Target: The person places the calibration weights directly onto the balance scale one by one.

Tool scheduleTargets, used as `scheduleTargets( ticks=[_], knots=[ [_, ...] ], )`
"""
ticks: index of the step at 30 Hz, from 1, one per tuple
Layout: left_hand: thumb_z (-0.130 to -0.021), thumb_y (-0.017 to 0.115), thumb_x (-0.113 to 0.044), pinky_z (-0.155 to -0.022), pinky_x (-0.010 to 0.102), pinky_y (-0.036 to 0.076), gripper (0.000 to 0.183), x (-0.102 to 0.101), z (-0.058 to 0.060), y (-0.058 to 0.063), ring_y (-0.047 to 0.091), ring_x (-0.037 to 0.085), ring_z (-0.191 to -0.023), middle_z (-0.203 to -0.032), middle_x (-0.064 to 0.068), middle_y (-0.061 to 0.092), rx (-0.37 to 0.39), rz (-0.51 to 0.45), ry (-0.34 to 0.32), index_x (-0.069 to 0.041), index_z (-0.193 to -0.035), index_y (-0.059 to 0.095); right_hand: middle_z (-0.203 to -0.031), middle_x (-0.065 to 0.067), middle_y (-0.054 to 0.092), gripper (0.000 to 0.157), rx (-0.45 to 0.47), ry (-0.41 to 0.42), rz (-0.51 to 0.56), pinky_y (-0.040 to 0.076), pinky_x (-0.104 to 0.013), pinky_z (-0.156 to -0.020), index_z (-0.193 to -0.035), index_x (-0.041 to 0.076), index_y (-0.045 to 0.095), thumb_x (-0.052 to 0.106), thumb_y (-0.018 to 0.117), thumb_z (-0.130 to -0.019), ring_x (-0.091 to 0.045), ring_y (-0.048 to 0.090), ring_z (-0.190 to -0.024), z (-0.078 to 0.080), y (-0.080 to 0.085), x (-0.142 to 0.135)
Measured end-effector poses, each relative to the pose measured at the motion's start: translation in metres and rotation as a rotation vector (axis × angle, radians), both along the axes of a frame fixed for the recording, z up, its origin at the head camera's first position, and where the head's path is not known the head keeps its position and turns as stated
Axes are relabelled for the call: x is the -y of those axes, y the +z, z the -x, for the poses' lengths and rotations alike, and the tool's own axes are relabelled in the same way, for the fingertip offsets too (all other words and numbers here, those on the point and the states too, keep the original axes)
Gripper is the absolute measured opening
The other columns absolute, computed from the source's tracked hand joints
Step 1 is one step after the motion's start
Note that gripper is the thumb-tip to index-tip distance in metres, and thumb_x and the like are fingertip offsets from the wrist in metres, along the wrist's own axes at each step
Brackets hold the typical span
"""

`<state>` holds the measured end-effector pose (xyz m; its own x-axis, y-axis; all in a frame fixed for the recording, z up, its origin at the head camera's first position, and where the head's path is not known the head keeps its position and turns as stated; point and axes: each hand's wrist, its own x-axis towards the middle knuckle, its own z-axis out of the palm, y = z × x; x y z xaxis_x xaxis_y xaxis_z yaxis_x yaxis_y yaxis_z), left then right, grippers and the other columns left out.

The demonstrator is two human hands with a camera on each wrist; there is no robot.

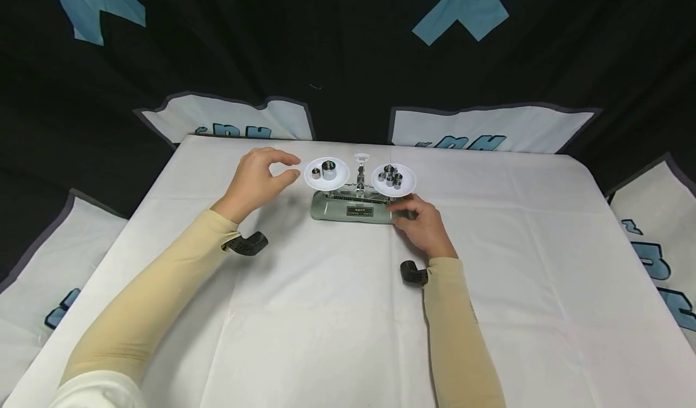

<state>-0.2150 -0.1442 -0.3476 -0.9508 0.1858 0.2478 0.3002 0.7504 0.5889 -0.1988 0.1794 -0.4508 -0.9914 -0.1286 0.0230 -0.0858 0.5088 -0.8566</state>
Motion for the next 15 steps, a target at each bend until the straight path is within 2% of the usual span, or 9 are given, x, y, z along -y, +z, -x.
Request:
scheduleTargets(
  ticks=[6,15],
  knots=[
    [-0.093,0.067,-0.02,-0.106,0.049,0.043,0.03,0.013,-0.004,-0.012,0.058,0.036,-0.12,-0.121,0.015,0.074,0.038,-0.025,0.024,-0.004,-0.117,0.075,-0.146,-0.02,0.059,0.027,0.011,-0.019,-0.026,0.029,-0.055,-0.126,-0.114,-0.001,0.074,-0.003,0.067,-0.087,-0.04,0.041,-0.148,-0.003,0.005,-0.011],
    [-0.093,0.068,-0.018,-0.111,0.051,0.042,0.029,0.039,-0.02,-0.045,0.059,0.039,-0.123,-0.121,0.019,0.074,0.089,-0.033,0.062,-0.003,-0.116,0.075,-0.153,-0.02,0.051,0.031,0.098,-0.035,-0.1,0.03,-0.059,-0.124,-0.123,0.0,0.071,0.006,0.065,-0.093,-0.043,0.039,-0.149,-0.009,0.013,-0.025]
  ],
)
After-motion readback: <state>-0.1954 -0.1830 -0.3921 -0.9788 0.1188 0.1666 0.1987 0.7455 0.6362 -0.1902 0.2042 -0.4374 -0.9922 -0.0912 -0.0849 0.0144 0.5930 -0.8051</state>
